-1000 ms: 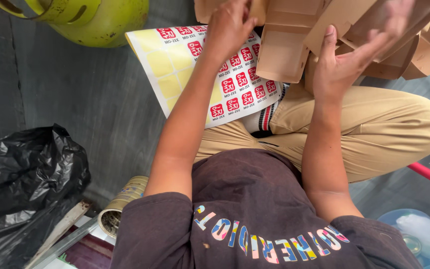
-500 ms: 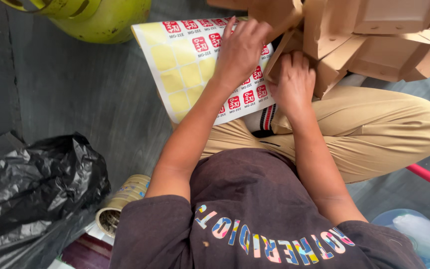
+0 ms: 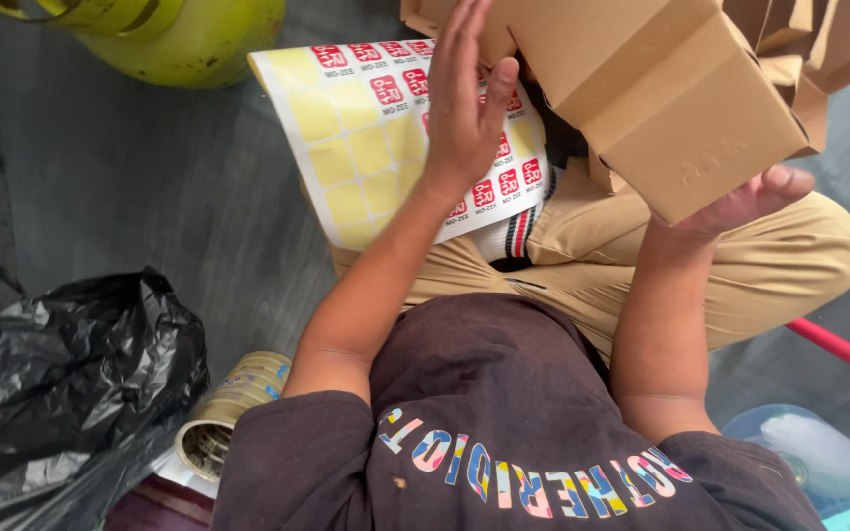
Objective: The person sits cross-legged on the floor and repeatedly peels red and white stickers from a sheet, then applies them to small brown cardboard boxes. The person handles the sticker sheet and boxes by hand, placing the labeled boxes into a pile.
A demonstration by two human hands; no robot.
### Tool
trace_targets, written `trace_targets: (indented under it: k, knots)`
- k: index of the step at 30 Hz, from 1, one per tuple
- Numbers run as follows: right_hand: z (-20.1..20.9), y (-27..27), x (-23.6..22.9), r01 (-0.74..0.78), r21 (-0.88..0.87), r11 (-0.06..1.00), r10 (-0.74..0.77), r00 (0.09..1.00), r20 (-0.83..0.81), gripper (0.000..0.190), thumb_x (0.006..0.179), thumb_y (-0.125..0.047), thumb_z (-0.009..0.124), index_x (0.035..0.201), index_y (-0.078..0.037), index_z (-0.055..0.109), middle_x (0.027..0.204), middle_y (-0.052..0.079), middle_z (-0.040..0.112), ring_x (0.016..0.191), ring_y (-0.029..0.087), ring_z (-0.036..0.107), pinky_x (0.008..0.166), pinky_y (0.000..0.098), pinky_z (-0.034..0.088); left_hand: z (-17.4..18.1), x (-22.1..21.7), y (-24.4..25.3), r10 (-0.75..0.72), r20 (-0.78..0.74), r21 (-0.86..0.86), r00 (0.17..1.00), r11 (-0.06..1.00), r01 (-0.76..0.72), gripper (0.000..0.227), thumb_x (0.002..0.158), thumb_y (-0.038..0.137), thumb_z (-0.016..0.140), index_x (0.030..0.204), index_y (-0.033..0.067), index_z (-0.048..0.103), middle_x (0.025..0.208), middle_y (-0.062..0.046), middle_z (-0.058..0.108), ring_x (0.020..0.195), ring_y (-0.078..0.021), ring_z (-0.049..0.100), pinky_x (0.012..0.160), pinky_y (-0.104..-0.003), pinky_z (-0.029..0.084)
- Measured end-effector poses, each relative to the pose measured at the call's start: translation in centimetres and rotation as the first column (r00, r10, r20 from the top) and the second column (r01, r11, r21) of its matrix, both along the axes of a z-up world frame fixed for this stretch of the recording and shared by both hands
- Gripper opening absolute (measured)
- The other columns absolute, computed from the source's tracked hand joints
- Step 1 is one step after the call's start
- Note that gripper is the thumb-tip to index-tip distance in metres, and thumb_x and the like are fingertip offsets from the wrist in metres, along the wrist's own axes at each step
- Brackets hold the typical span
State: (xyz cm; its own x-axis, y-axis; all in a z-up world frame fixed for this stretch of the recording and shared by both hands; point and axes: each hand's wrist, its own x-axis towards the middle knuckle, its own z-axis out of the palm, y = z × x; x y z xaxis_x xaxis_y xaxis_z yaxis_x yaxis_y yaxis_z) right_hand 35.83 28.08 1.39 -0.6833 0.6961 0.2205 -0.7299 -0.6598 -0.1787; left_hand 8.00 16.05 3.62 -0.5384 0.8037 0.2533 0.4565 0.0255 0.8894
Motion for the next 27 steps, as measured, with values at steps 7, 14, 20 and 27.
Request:
trace_targets:
  k: [7, 14, 20, 27]
  knots:
    - [-3.1, -2.7, -0.4, 0.161, 0.277, 0.947, -0.27, 0.867, 0.419, 0.102, 0.078, -0.067, 0.069, 0.148, 0.0, 0.039, 0.154, 0.011, 0.05, 0.146, 0.025, 0.049, 0.127, 0.042, 0.04, 2.7, 0.8, 0.0, -0.26, 0.781, 0.249, 0.569, 0.964, 0.099, 0.078, 0.101, 0.042, 0.073, 0.155, 0.0017, 0.034, 0.146, -0.015, 0.049, 0.136, -0.019, 0.051, 0.115, -0.036, 0.045]
    - [-4.9, -3.2, -0.7, -0.165, 0.324, 0.932, -0.052, 0.822, 0.567, 0.095, 0.075, -0.025, 0.087, 0.155, -0.002, 0.041, 0.149, 0.011, 0.053, 0.141, 0.023, 0.054, 0.115, 0.0354, 0.043, 4.5, -1.9, -1.2, -0.432, 0.892, 0.436, 0.135, 0.9, 0.002, 0.056, 0.097, 0.024, 0.081, 0.138, 0.0006, 0.05, 0.132, -0.011, 0.062, 0.114, -0.0172, 0.065, 0.099, -0.033, 0.054]
    - [-0.3, -3.8, -5.3, -0.231, 0.331, 0.915, -0.077, 0.705, 0.705, 0.118, 0.081, -0.028, 0.096, 0.171, -0.011, 0.022, 0.16, 0.008, 0.044, 0.142, 0.018, 0.046, 0.124, 0.0343, 0.042, 4.2, -4.4, -1.8, -0.286, 0.833, 0.359, 0.473, 0.931, -0.07, 0.015, 0.098, 0.012, 0.073, 0.096, -0.003, 0.07, 0.085, -0.005, 0.072, 0.075, -0.0146, 0.07, 0.069, -0.031, 0.056]
    - [6.1, -4.7, -8.9, -0.175, 0.392, 0.903, -0.184, 0.667, 0.722, 0.12, 0.078, -0.041, 0.093, 0.168, -0.007, 0.022, 0.152, 0.009, 0.048, 0.141, 0.019, 0.049, 0.121, 0.0324, 0.039, 2.9, -2.8, -1.7, -0.233, 0.817, 0.313, 0.527, 0.947, -0.068, 0.014, 0.1, 0.007, 0.072, 0.096, -0.0059, 0.07, 0.088, -0.003, 0.071, 0.079, -0.0116, 0.066, 0.076, -0.031, 0.054]
